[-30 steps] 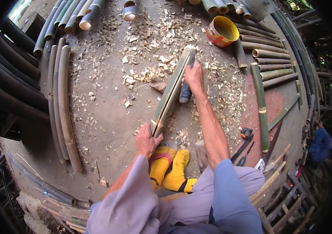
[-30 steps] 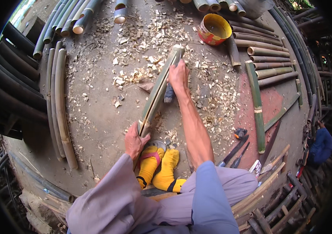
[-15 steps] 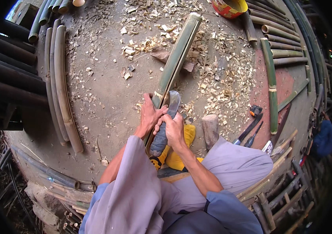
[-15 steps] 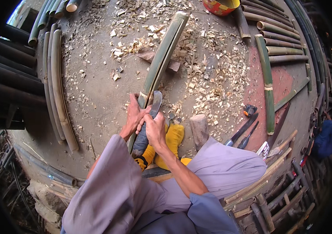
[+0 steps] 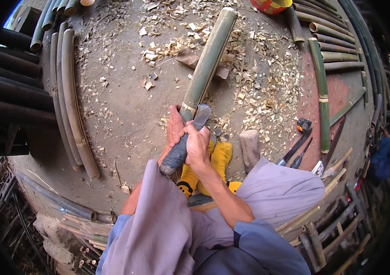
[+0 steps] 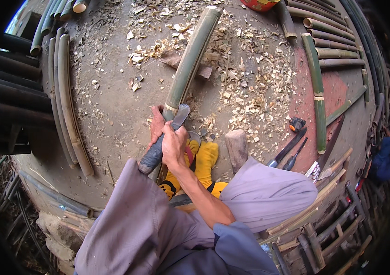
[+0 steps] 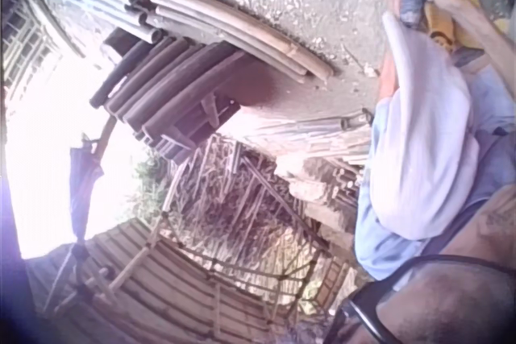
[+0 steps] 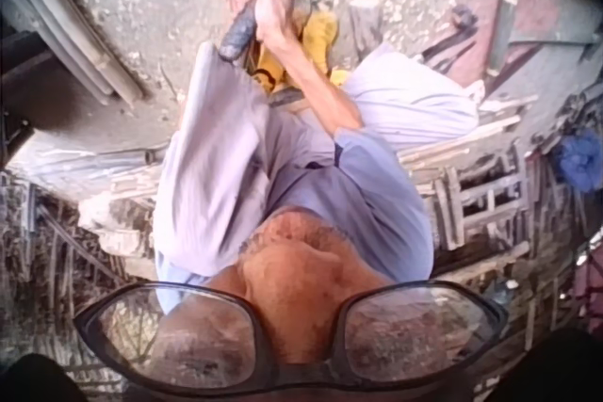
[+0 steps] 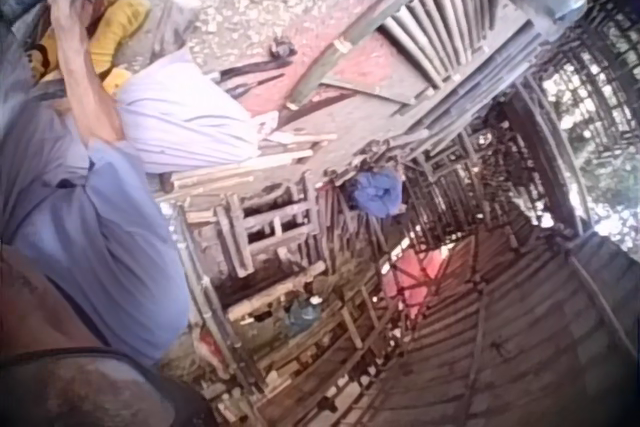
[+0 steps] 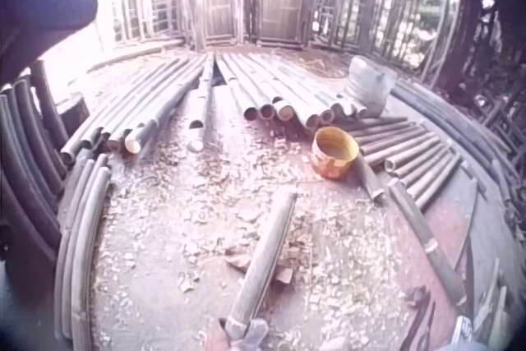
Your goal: The person carves and shapes bamboo stalks using a hand saw, a chisel, a wooden mallet, and a knife, working on the floor among several bamboo sections.
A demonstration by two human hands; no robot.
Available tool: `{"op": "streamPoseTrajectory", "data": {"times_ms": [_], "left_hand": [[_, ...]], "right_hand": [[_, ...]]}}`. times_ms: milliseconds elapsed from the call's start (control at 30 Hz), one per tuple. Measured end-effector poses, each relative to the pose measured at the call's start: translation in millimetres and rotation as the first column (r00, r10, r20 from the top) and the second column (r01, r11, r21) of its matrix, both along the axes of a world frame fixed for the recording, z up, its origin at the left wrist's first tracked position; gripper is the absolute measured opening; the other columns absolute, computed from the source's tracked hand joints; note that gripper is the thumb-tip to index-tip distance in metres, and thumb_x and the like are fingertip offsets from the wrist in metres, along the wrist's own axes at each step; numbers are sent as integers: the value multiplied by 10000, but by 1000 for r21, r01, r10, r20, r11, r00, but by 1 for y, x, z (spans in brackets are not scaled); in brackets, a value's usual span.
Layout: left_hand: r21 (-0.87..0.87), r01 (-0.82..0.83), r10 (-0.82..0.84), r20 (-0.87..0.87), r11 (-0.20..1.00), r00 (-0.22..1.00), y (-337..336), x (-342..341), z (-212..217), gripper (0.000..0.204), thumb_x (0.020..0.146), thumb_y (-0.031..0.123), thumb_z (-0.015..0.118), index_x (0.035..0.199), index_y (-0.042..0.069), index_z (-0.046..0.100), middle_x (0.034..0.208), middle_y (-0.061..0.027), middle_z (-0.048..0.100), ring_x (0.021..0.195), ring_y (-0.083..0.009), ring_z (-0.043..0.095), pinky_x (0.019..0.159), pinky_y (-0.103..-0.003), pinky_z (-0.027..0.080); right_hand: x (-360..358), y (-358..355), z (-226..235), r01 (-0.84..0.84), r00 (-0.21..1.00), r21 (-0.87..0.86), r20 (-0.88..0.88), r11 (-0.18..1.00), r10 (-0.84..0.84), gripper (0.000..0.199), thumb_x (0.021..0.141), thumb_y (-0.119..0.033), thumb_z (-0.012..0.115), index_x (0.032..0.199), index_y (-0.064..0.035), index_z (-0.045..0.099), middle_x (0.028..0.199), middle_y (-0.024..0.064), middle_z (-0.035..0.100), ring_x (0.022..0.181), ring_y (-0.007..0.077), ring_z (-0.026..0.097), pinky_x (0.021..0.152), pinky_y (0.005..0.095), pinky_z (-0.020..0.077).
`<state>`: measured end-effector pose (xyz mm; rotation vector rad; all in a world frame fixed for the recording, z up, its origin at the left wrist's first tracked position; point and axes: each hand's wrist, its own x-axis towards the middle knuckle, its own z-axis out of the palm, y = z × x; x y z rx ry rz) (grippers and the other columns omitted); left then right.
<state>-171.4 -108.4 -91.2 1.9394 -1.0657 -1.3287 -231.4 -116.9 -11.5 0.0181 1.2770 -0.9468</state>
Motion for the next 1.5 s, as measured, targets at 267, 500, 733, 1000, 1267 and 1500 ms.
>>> {"op": "streamPoseTrajectory", "data": {"times_ms": [267,500,733,1000,1267,1500], "left_hand": [[-243,149,-43,395,959,918,23,0,-21,507,933,434,393,1145,-27,396,775,-114,587,604,-204,593,500,-319,464],[238,-229,270,-156,944,950,-22,-3,14,653,957,553,133,1090,11,473,607,-24,519,442,-83,448,386,-238,363],[260,-240,294,-191,935,937,-18,-3,22,696,945,588,127,1157,28,481,585,-7,500,427,-75,428,367,-236,347],[91,-101,96,51,991,994,-6,2,0,670,950,580,121,1176,41,450,532,-14,468,426,-97,431,380,-254,349],[97,69,-88,215,993,973,-8,1,10,619,745,226,714,1198,24,343,856,-205,575,769,-355,605,698,-439,467],[20,86,-88,267,996,960,-11,3,3,691,671,193,774,1185,27,343,953,-244,581,883,-416,587,745,-455,462]], "right_hand": [[-1,-8,-9,-189,970,-70,-170,979,175,91,825,-37,483,767,24,451,549,101,486,407,210,512,381,375,476],[-32,-46,-34,-404,890,22,-221,914,399,157,852,-95,495,741,12,468,541,91,506,405,191,526,355,351,465],[-31,-38,-30,-449,847,31,-305,893,436,88,852,-75,484,832,4,451,585,92,517,421,177,534,364,337,469],[-24,-19,-22,-324,923,18,-212,946,320,68,860,-51,460,884,4,427,580,79,491,419,184,519,373,352,473],[-39,-101,-22,-304,902,-128,-358,944,242,219,878,-90,445,698,32,473,517,117,522,365,210,531,343,362,482],[-43,-125,-31,-265,937,-154,-273,952,217,96,860,-70,446,802,5,454,597,83,478,433,189,516,378,369,485]]}}
